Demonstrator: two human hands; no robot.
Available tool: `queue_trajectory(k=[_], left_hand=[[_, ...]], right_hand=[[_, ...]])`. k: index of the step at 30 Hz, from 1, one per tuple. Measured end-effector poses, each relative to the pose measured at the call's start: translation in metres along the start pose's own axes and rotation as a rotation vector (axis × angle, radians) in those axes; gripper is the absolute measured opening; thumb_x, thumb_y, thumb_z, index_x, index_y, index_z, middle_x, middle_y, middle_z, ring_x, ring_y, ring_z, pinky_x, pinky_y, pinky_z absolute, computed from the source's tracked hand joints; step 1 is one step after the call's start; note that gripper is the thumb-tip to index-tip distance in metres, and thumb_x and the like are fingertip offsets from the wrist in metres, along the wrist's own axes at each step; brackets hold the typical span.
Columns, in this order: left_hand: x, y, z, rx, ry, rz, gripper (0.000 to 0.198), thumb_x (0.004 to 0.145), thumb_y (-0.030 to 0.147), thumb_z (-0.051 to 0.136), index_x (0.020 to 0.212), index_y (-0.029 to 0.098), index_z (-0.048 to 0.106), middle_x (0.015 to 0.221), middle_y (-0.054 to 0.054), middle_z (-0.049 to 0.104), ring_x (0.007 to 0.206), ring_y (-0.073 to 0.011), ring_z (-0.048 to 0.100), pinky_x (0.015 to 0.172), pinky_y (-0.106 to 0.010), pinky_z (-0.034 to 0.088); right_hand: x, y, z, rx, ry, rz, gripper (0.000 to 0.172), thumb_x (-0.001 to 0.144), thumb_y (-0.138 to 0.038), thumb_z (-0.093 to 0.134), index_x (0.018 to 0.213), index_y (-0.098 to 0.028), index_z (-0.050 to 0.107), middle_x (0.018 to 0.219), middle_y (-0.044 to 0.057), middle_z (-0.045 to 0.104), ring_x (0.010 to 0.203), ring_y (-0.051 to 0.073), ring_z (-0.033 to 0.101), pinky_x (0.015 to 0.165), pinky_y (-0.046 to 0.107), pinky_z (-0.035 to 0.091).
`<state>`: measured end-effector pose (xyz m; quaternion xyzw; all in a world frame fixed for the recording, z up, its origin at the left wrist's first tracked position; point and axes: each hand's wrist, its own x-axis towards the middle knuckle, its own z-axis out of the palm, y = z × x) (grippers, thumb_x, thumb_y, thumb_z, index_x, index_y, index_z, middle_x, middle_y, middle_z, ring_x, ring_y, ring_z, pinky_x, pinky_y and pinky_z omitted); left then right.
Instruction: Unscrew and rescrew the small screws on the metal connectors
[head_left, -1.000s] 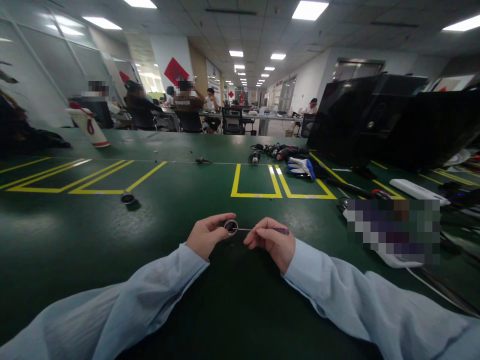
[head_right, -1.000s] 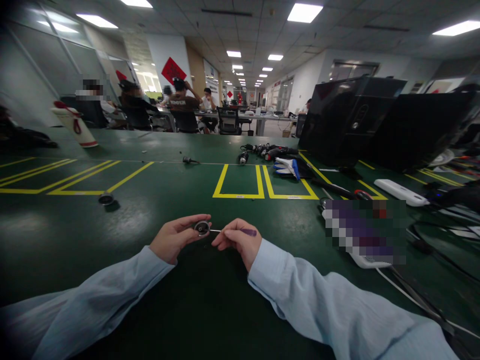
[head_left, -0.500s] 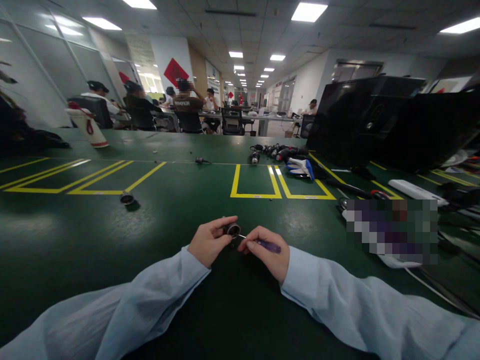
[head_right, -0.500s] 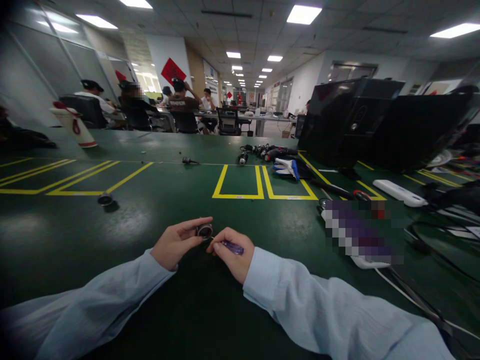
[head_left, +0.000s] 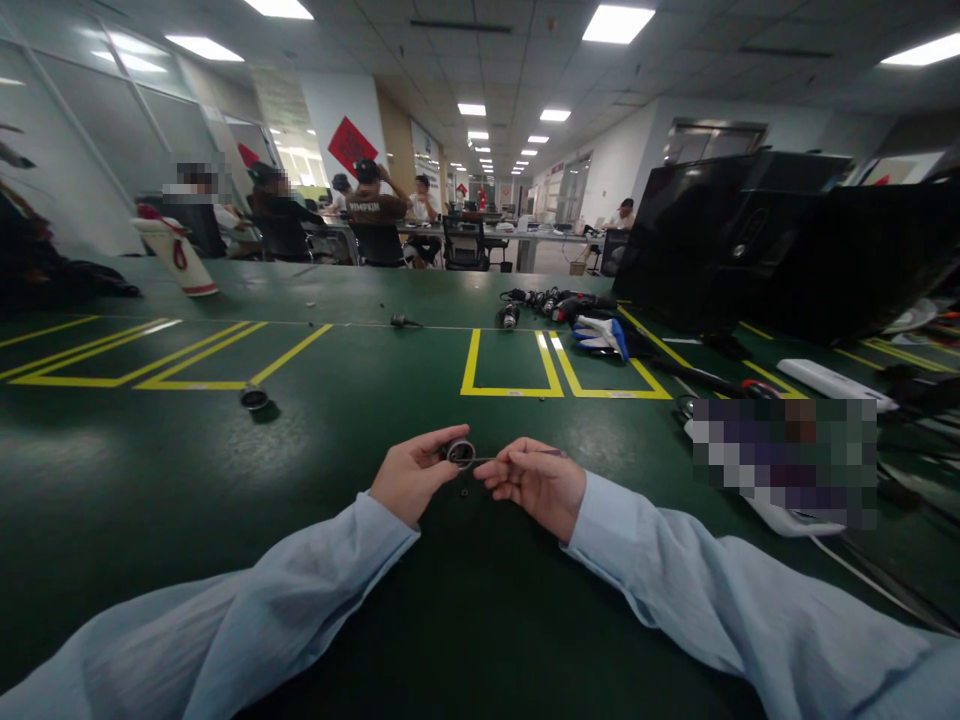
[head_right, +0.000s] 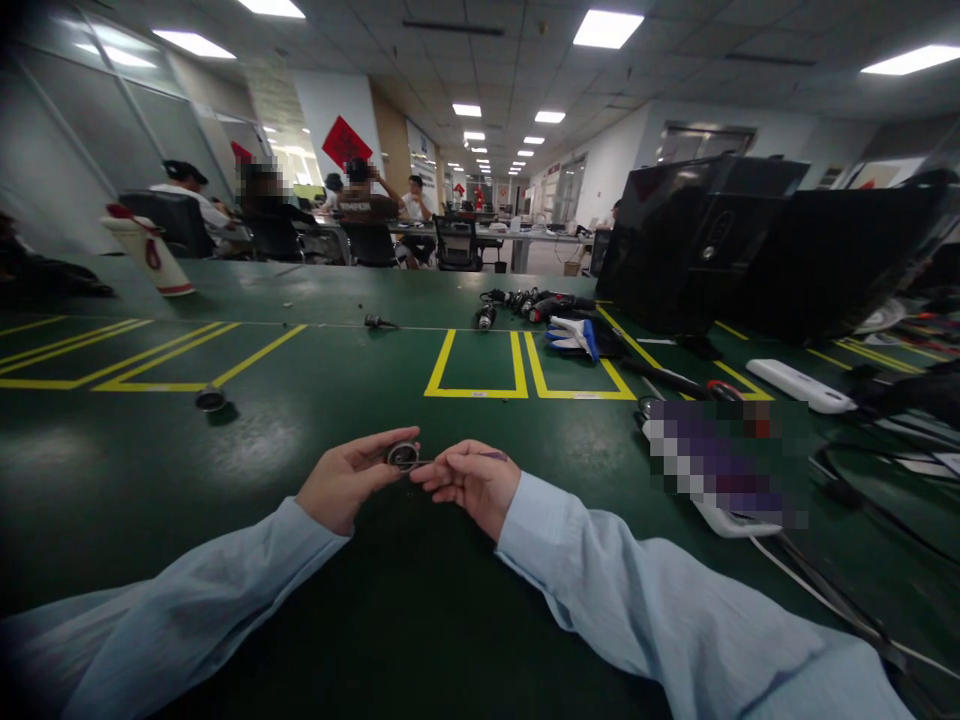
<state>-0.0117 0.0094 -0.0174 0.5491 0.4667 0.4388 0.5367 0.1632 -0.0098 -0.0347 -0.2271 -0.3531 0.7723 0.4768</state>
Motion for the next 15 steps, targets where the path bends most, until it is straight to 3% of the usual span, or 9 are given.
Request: queue_trajectory(k=[9, 15], left_hand=[[0.002, 0.004, -0.002, 0.024, -0.008, 0.02, 0.052, 0.054, 0.013, 0.068, 0.105, 0.009, 0.057, 0.097, -0.01, 0.066, 0.09, -0.0217, 0.061, 0.09, -0.038, 0.043], [-0.003, 0.008, 0.004, 0.06, -0.066, 0.038, 0.053, 0.057, 0.009, 0.061, 0.109, 0.005, 0.054, 0.1, -0.011, 0.065, 0.091, -0.0197, 0.06, 0.09, -0.033, 0.044]], right_hand=[[-0.008, -0.001, 0.013, -0.267, 0.143, -0.215, 0.006, 0.068, -0.02, 0.057, 0.067, -0.014, 0.054, 0.072, 0.007, 0.069, 0.061, 0.012, 0.058, 0.057, 0.024, 0.04], [-0.008, 0.005, 0.01, -0.409, 0.119, -0.236, 0.005, 0.072, -0.021, 0.057, 0.072, -0.015, 0.055, 0.076, 0.005, 0.069, 0.066, 0.013, 0.058, 0.058, 0.025, 0.041]])
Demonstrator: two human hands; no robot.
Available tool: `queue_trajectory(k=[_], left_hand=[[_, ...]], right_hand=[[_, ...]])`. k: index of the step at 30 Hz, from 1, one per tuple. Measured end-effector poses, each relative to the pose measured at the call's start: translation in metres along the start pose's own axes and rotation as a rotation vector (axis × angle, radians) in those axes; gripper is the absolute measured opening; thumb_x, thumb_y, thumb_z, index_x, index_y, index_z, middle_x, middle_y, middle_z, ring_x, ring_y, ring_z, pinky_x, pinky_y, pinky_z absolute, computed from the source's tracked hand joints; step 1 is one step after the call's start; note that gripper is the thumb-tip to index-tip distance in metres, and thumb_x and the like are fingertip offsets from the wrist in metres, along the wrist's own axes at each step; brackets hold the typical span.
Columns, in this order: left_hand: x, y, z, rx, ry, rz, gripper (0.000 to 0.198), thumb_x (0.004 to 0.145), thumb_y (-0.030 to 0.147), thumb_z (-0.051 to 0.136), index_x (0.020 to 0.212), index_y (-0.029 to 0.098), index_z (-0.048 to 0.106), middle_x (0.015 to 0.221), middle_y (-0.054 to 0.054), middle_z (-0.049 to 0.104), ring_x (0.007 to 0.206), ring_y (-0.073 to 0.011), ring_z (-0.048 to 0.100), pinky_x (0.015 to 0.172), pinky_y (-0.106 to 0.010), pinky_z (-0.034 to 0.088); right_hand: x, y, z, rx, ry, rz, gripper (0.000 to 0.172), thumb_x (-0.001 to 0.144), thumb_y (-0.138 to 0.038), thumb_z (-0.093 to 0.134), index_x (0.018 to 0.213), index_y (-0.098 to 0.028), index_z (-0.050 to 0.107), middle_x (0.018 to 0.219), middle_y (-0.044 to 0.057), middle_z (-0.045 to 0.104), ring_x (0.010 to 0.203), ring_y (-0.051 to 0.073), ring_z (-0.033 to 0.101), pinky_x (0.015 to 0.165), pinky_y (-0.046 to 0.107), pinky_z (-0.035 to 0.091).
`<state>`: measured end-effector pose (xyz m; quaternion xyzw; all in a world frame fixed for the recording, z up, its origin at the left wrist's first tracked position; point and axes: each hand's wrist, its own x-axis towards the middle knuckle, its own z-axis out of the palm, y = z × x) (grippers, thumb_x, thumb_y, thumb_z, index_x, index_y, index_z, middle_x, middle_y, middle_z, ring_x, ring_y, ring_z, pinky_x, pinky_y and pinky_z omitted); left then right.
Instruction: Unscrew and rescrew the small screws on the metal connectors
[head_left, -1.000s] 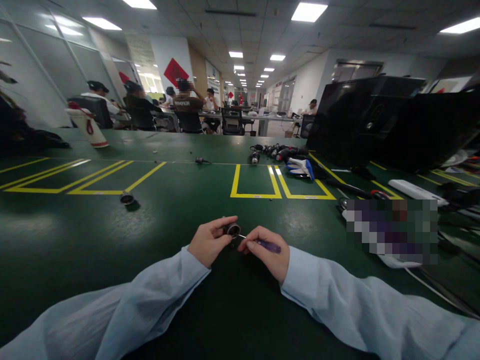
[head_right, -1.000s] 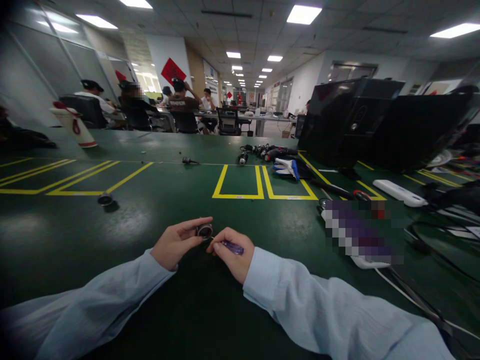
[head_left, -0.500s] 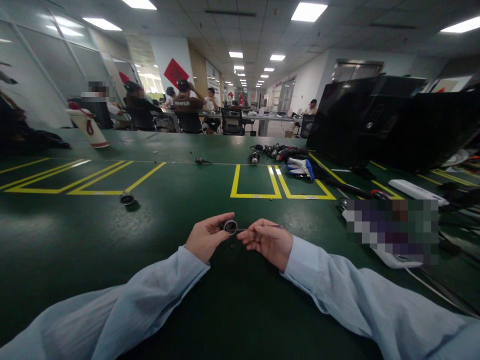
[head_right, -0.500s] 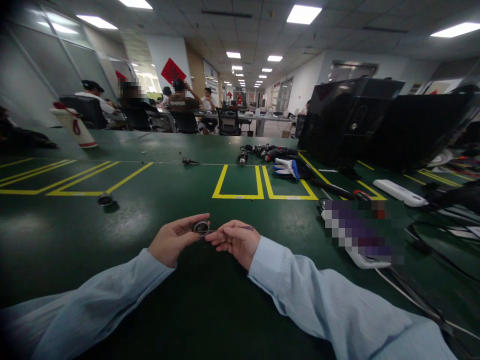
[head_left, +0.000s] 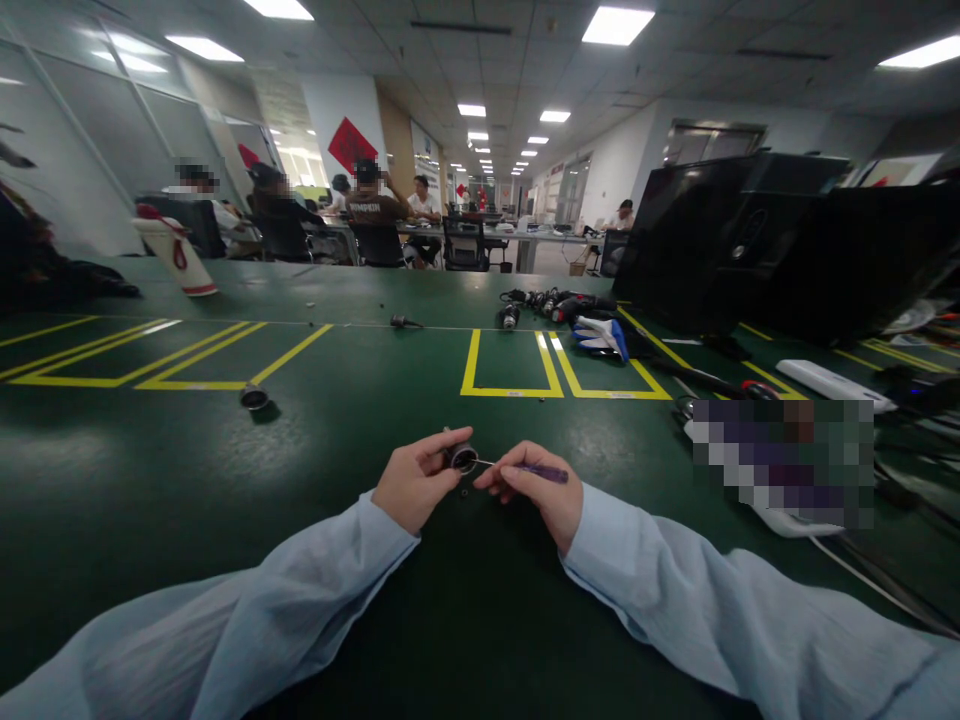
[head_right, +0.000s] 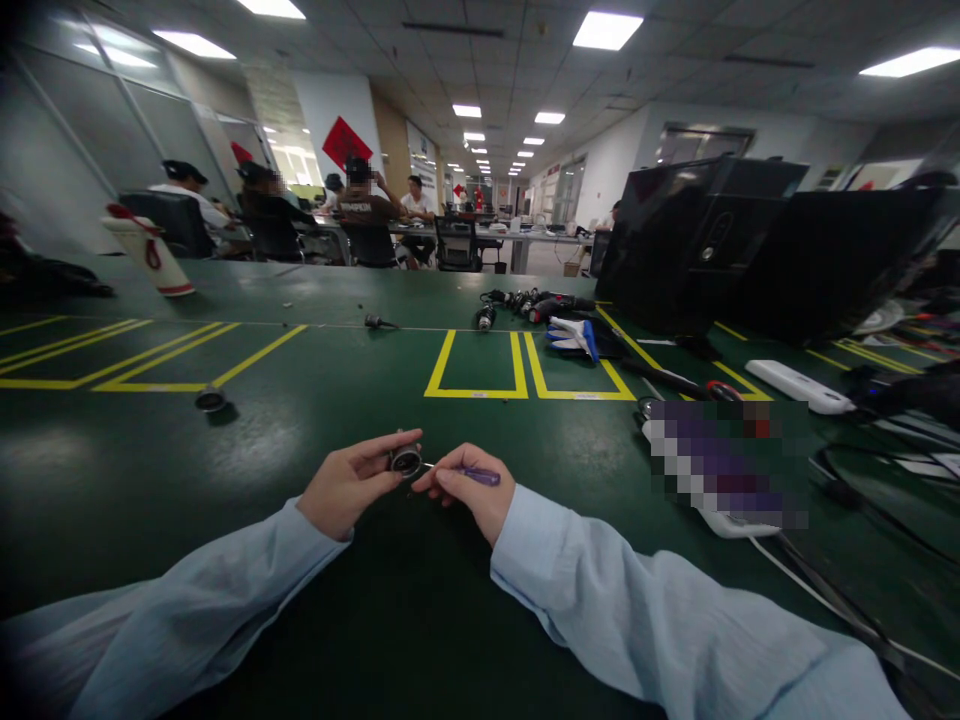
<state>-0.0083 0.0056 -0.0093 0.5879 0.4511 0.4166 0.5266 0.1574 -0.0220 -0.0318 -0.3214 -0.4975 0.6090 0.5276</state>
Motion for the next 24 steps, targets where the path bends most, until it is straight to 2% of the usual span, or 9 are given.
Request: queue_trajectory(k=[7, 14, 24], left_hand=[[0.001, 0.001, -0.003, 0.03, 0.009, -0.024, 0.053, 0.056, 0.009, 0.06, 0.109, 0.008, 0.055, 0.097, -0.009, 0.066, 0.089, -0.0196, 0.061, 0.087, -0.034, 0.045], [0.001, -0.002, -0.005, 0.009, 0.015, -0.021, 0.05, 0.057, 0.012, 0.063, 0.106, 0.011, 0.057, 0.096, -0.008, 0.066, 0.089, -0.0197, 0.061, 0.088, -0.035, 0.044], [0.001, 0.002, -0.001, -0.006, 0.07, -0.013, 0.047, 0.052, 0.013, 0.066, 0.099, 0.008, 0.06, 0.091, -0.009, 0.067, 0.085, -0.021, 0.062, 0.086, -0.037, 0.045]], right_hand=[[-0.001, -0.004, -0.001, 0.011, 0.0, 0.019, 0.006, 0.07, -0.021, 0.056, 0.07, -0.015, 0.055, 0.072, 0.005, 0.069, 0.065, 0.014, 0.058, 0.06, 0.027, 0.04], [-0.006, -0.005, 0.001, -0.129, 0.014, -0.024, 0.009, 0.074, -0.025, 0.056, 0.072, -0.016, 0.056, 0.075, 0.004, 0.068, 0.068, 0.014, 0.058, 0.064, 0.027, 0.042], [-0.012, -0.004, 0.003, -0.382, -0.07, -0.145, 0.011, 0.079, -0.025, 0.052, 0.078, -0.016, 0.058, 0.081, 0.006, 0.065, 0.074, 0.016, 0.058, 0.066, 0.029, 0.043]])
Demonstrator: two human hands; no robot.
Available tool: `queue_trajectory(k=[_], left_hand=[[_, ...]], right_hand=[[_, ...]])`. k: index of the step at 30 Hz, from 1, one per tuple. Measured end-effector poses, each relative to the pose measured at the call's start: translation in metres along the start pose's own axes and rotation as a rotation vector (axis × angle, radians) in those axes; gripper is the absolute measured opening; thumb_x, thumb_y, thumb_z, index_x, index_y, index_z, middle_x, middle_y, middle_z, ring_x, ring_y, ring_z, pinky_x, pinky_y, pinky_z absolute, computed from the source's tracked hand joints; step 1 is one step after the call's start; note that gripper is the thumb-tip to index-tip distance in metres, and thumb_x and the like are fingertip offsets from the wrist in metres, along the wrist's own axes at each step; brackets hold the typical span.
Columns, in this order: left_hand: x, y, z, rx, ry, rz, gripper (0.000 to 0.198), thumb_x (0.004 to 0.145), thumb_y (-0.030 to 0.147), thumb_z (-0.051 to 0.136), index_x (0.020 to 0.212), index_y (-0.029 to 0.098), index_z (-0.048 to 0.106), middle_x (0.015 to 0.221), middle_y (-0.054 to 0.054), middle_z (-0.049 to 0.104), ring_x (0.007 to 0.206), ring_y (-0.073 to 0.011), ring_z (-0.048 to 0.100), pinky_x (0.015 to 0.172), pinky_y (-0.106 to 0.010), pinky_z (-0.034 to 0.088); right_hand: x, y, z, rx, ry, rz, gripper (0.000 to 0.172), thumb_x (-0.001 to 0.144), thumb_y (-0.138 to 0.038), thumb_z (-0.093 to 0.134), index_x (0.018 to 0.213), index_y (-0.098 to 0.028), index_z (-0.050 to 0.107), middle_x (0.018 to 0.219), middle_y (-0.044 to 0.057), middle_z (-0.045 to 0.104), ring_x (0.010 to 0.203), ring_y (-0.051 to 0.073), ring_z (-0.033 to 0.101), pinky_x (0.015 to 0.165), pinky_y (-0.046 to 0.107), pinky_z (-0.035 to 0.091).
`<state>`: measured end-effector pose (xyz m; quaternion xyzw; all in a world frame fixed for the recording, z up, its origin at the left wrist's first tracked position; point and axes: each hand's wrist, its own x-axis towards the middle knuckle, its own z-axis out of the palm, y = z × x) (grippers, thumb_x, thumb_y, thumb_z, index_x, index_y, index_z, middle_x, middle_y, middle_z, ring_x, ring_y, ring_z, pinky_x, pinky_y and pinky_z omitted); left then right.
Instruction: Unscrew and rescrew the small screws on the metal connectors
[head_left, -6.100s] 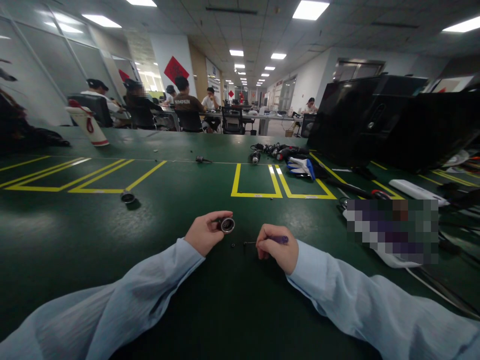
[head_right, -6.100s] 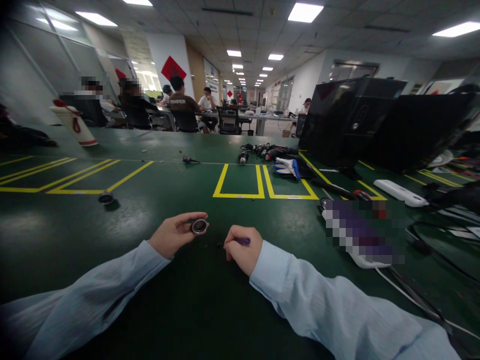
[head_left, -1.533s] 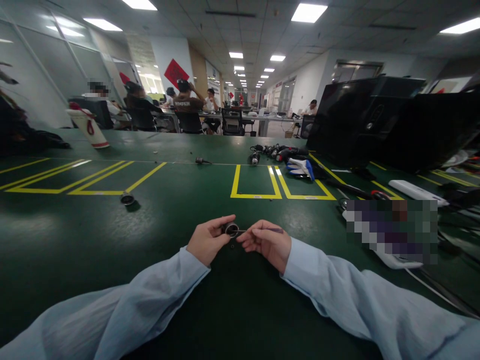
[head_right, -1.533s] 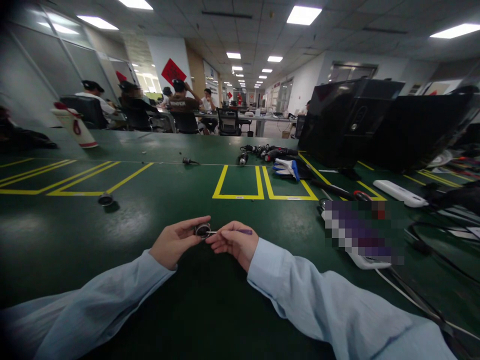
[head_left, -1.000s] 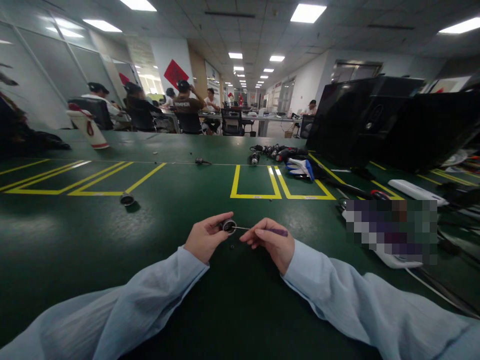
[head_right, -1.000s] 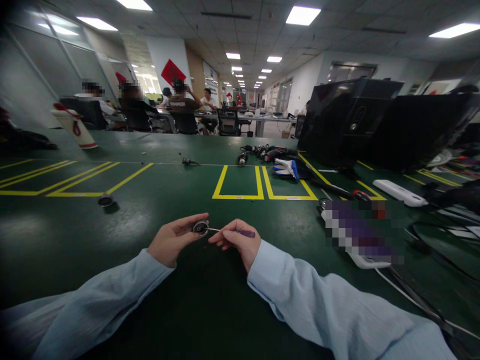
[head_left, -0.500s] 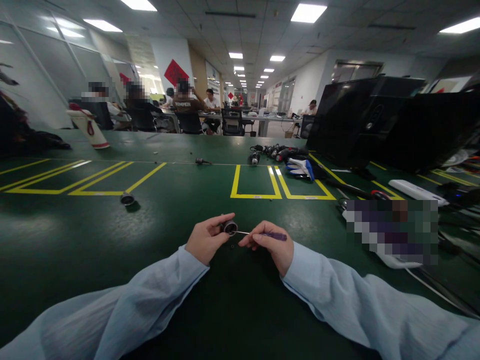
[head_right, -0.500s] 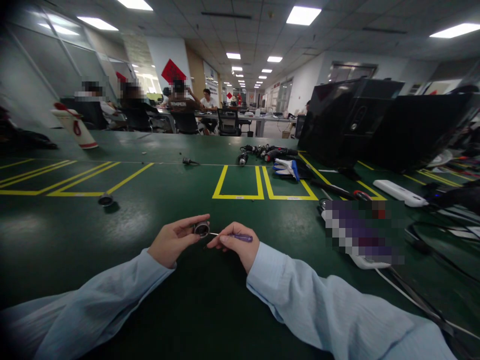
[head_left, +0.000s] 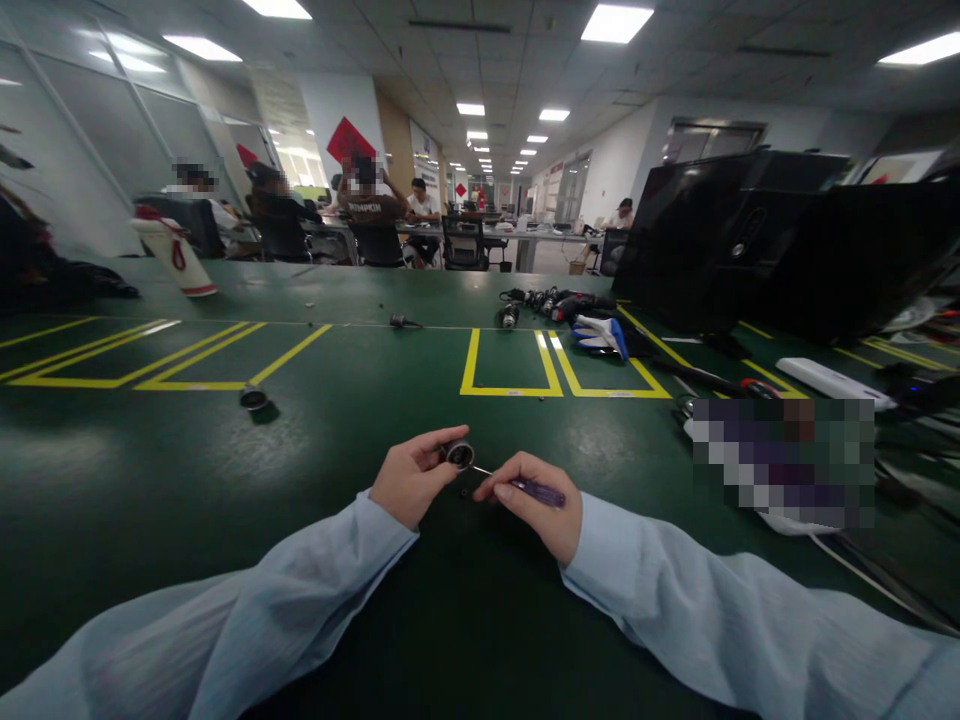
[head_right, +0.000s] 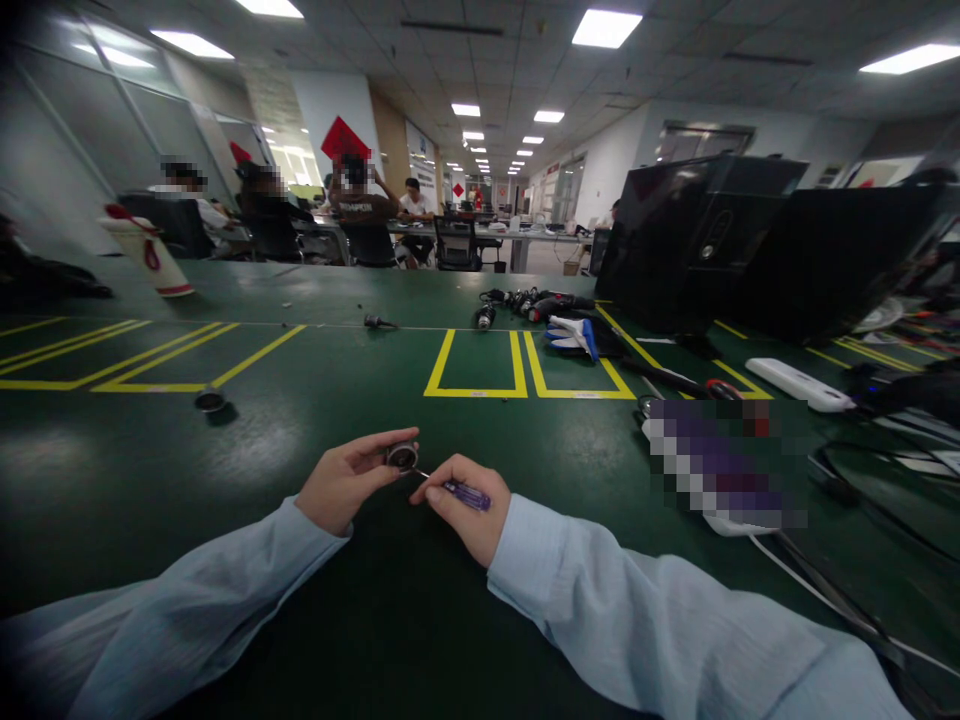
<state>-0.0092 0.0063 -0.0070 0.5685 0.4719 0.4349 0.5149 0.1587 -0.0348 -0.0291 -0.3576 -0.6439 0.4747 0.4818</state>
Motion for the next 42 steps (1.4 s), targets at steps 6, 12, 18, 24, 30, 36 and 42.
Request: queue_trajectory(k=[6, 12, 18, 24, 30, 36, 42], left_hand=[[0.002, 0.0, -0.001, -0.001, 0.01, -0.013, 0.044, 0.052, 0.013, 0.065, 0.096, 0.009, 0.062, 0.09, -0.009, 0.067, 0.085, -0.0214, 0.062, 0.085, -0.038, 0.045], [0.008, 0.001, -0.004, -0.021, 0.135, -0.049, 0.043, 0.048, 0.011, 0.066, 0.091, 0.01, 0.064, 0.087, -0.007, 0.067, 0.084, -0.0204, 0.061, 0.087, -0.037, 0.044], [0.01, -0.001, -0.005, -0.039, 0.142, -0.053, 0.042, 0.047, 0.012, 0.068, 0.088, 0.011, 0.064, 0.086, -0.007, 0.067, 0.084, -0.0206, 0.061, 0.086, -0.038, 0.044], [0.011, -0.004, -0.006, -0.026, 0.109, -0.042, 0.045, 0.048, 0.012, 0.068, 0.093, 0.01, 0.063, 0.092, -0.009, 0.066, 0.085, -0.021, 0.061, 0.086, -0.038, 0.044], [0.009, -0.001, -0.004, -0.041, 0.11, -0.056, 0.044, 0.047, 0.012, 0.068, 0.09, 0.01, 0.064, 0.091, -0.008, 0.067, 0.086, -0.0209, 0.061, 0.089, -0.038, 0.042], [0.008, -0.006, -0.002, -0.194, 0.092, -0.098, 0.043, 0.049, 0.013, 0.068, 0.091, 0.01, 0.063, 0.083, -0.006, 0.067, 0.083, -0.0202, 0.062, 0.085, -0.039, 0.047], [0.007, -0.005, -0.002, -0.253, 0.092, -0.125, 0.037, 0.052, 0.008, 0.064, 0.089, 0.01, 0.063, 0.084, -0.006, 0.066, 0.08, -0.0193, 0.062, 0.081, -0.036, 0.049]], right_hand=[[-0.001, -0.005, -0.001, -0.079, 0.004, -0.066, 0.014, 0.079, -0.027, 0.051, 0.076, -0.017, 0.059, 0.077, 0.005, 0.065, 0.07, 0.016, 0.058, 0.063, 0.028, 0.042], [0.002, -0.008, -0.006, 0.057, -0.009, 0.033, 0.022, 0.078, -0.029, 0.046, 0.06, -0.017, 0.054, 0.053, 0.002, 0.06, 0.054, 0.014, 0.054, 0.056, 0.028, 0.042], [0.011, 0.0, -0.002, 0.172, 0.012, 0.153, 0.02, 0.073, -0.029, 0.048, 0.058, -0.017, 0.052, 0.048, 0.001, 0.058, 0.05, 0.013, 0.052, 0.052, 0.027, 0.042], [0.011, -0.004, -0.001, 0.144, 0.012, 0.198, 0.017, 0.069, -0.026, 0.046, 0.055, -0.017, 0.051, 0.046, 0.0, 0.057, 0.048, 0.012, 0.052, 0.051, 0.026, 0.041], [0.017, -0.018, -0.011, 0.039, -0.032, 0.359, 0.019, 0.059, -0.015, 0.042, 0.041, -0.018, 0.047, 0.027, -0.004, 0.043, 0.028, 0.01, 0.042, 0.034, 0.021, 0.028], [0.013, -0.01, -0.006, 0.125, 0.005, 0.235, 0.019, 0.066, -0.021, 0.043, 0.049, -0.018, 0.05, 0.038, -0.002, 0.053, 0.04, 0.011, 0.049, 0.045, 0.024, 0.039], [0.003, -0.01, -0.007, 0.078, 0.06, -0.051, 0.02, 0.081, -0.026, 0.044, 0.068, -0.017, 0.058, 0.065, 0.003, 0.064, 0.063, 0.015, 0.057, 0.064, 0.03, 0.044]])
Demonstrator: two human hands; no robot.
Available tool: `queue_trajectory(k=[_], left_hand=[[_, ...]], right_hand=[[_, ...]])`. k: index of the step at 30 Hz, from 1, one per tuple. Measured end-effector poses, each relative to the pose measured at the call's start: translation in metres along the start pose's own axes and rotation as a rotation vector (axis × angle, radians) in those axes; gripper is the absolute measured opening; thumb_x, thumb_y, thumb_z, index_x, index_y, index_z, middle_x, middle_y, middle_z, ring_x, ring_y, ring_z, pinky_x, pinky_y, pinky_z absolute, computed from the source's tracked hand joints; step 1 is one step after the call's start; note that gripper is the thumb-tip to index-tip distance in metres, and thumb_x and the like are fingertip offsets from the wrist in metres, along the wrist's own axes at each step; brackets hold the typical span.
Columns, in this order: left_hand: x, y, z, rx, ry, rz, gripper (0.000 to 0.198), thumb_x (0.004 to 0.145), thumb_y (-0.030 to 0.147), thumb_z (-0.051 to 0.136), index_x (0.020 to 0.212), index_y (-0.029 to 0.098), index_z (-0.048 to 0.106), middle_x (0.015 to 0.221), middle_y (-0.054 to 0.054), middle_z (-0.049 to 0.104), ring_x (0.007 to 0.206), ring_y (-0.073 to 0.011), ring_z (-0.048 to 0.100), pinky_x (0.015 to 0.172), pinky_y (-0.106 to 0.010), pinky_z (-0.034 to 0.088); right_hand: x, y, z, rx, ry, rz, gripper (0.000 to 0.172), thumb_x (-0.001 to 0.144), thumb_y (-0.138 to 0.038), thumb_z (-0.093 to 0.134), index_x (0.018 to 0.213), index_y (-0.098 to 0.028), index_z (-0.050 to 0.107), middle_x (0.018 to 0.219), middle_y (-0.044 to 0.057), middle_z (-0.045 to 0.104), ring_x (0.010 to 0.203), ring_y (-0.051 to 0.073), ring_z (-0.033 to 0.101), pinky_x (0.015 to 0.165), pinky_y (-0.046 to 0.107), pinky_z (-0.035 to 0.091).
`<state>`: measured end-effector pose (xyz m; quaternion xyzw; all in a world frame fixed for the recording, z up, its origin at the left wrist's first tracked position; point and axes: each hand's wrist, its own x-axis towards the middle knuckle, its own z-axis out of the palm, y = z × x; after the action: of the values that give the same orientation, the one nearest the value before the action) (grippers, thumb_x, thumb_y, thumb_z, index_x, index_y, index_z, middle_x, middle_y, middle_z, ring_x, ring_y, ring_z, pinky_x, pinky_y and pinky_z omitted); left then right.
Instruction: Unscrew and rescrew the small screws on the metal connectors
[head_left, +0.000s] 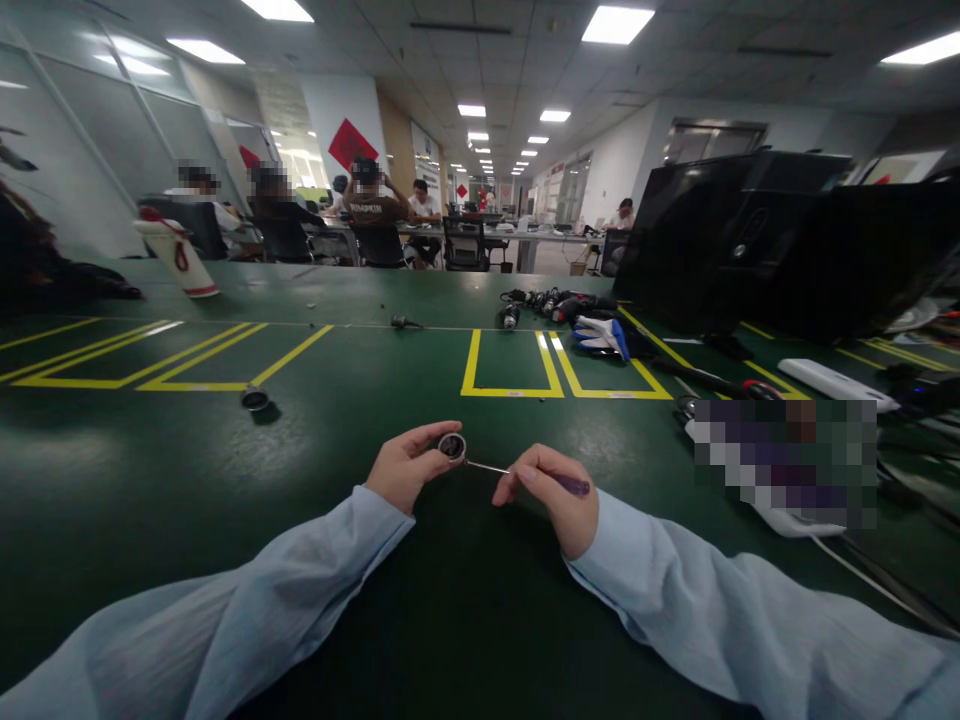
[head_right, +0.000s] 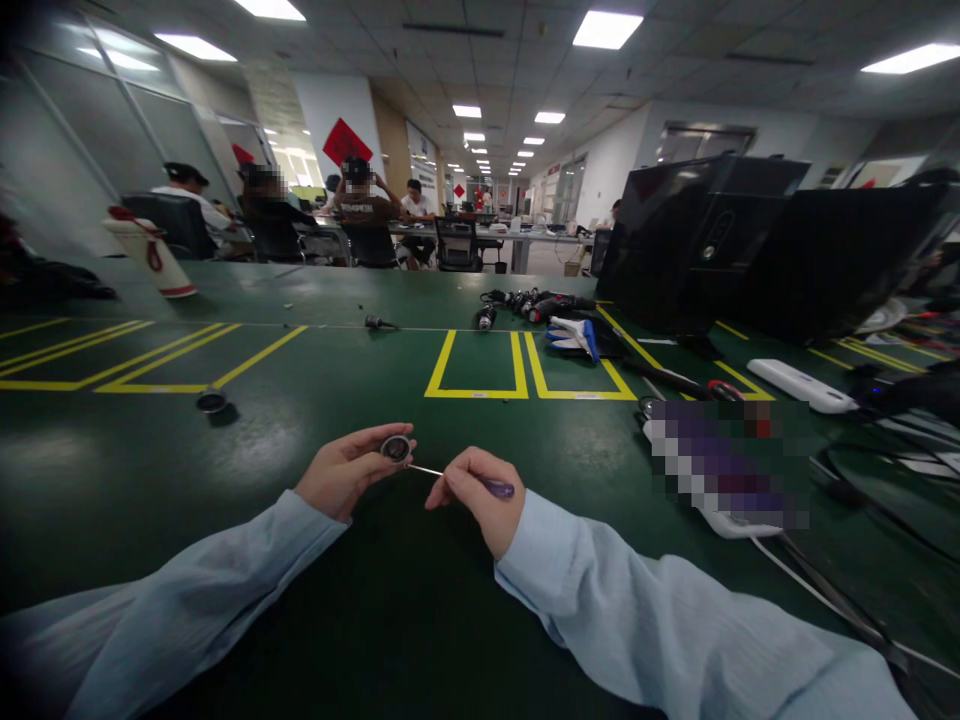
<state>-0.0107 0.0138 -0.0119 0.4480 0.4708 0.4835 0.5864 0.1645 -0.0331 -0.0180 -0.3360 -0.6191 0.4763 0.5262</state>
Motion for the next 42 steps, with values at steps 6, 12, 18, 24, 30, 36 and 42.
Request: queue_trajectory(k=[6, 12, 18, 24, 30, 36, 42], left_hand=[[-0.002, -0.004, -0.002, 0.125, -0.106, 0.059, 0.042, 0.057, 0.01, 0.06, 0.099, 0.012, 0.061, 0.093, -0.008, 0.065, 0.09, -0.0221, 0.06, 0.086, -0.039, 0.045], [-0.006, -0.002, 0.0, 0.232, -0.147, 0.104, 0.044, 0.06, 0.013, 0.059, 0.103, 0.011, 0.059, 0.099, -0.01, 0.064, 0.096, -0.0231, 0.058, 0.088, -0.04, 0.043], [-0.01, 0.002, 0.006, 0.272, -0.103, 0.115, 0.044, 0.059, 0.021, 0.058, 0.101, 0.007, 0.059, 0.093, -0.012, 0.066, 0.09, -0.0245, 0.06, 0.082, -0.041, 0.048], [-0.014, 0.002, 0.011, 0.276, -0.042, 0.139, 0.039, 0.059, 0.021, 0.053, 0.094, 0.008, 0.064, 0.09, -0.01, 0.067, 0.085, -0.0232, 0.062, 0.078, -0.04, 0.051], [-0.013, 0.001, 0.01, 0.266, -0.046, 0.153, 0.036, 0.06, 0.022, 0.053, 0.091, 0.011, 0.066, 0.105, -0.01, 0.062, 0.09, -0.0243, 0.061, 0.074, -0.039, 0.054], [-0.014, 0.002, 0.011, 0.291, -0.065, 0.168, 0.036, 0.06, 0.022, 0.051, 0.092, 0.01, 0.065, 0.111, -0.01, 0.059, 0.091, -0.0236, 0.06, 0.076, -0.037, 0.053], [-0.013, 0.003, 0.009, 0.329, -0.05, 0.193, 0.043, 0.058, 0.018, 0.055, 0.1, 0.009, 0.062, 0.112, -0.012, 0.058, 0.1, -0.0258, 0.056, 0.086, -0.041, 0.047]], right_hand=[[-0.003, 0.001, 0.004, -0.299, -0.066, -0.118, 0.019, 0.083, -0.025, 0.045, 0.082, -0.018, 0.062, 0.078, 0.004, 0.063, 0.073, 0.016, 0.057, 0.068, 0.029, 0.043], [-0.004, 0.001, 0.007, -0.425, -0.107, -0.227, 0.015, 0.082, -0.017, 0.045, 0.084, -0.019, 0.06, 0.08, 0.005, 0.063, 0.076, 0.016, 0.056, 0.071, 0.029, 0.043], [-0.005, 0.0, 0.009, -0.483, -0.086, -0.296, 0.014, 0.081, -0.016, 0.044, 0.083, -0.018, 0.058, 0.078, 0.004, 0.062, 0.074, 0.015, 0.055, 0.07, 0.029, 0.043], [-0.005, 0.004, 0.007, -0.539, -0.132, -0.4, 0.014, 0.08, -0.015, 0.043, 0.085, -0.018, 0.056, 0.077, 0.004, 0.061, 0.072, 0.014, 0.054, 0.068, 0.029, 0.044], [-0.005, 0.009, 0.008, -0.589, -0.135, -0.531, 0.013, 0.079, -0.015, 0.043, 0.084, -0.018, 0.055, 0.074, 0.004, 0.061, 0.067, 0.014, 0.053, 0.065, 0.028, 0.044], [-0.005, 0.009, 0.007, -0.612, -0.131, -0.53, 0.013, 0.079, -0.015, 0.043, 0.084, -0.017, 0.055, 0.071, 0.004, 0.061, 0.066, 0.014, 0.053, 0.063, 0.028, 0.044], [-0.007, 0.008, 0.005, -0.636, -0.117, -0.488, 0.013, 0.079, -0.017, 0.044, 0.082, -0.017, 0.056, 0.068, 0.003, 0.06, 0.063, 0.014, 0.053, 0.062, 0.028, 0.043]])
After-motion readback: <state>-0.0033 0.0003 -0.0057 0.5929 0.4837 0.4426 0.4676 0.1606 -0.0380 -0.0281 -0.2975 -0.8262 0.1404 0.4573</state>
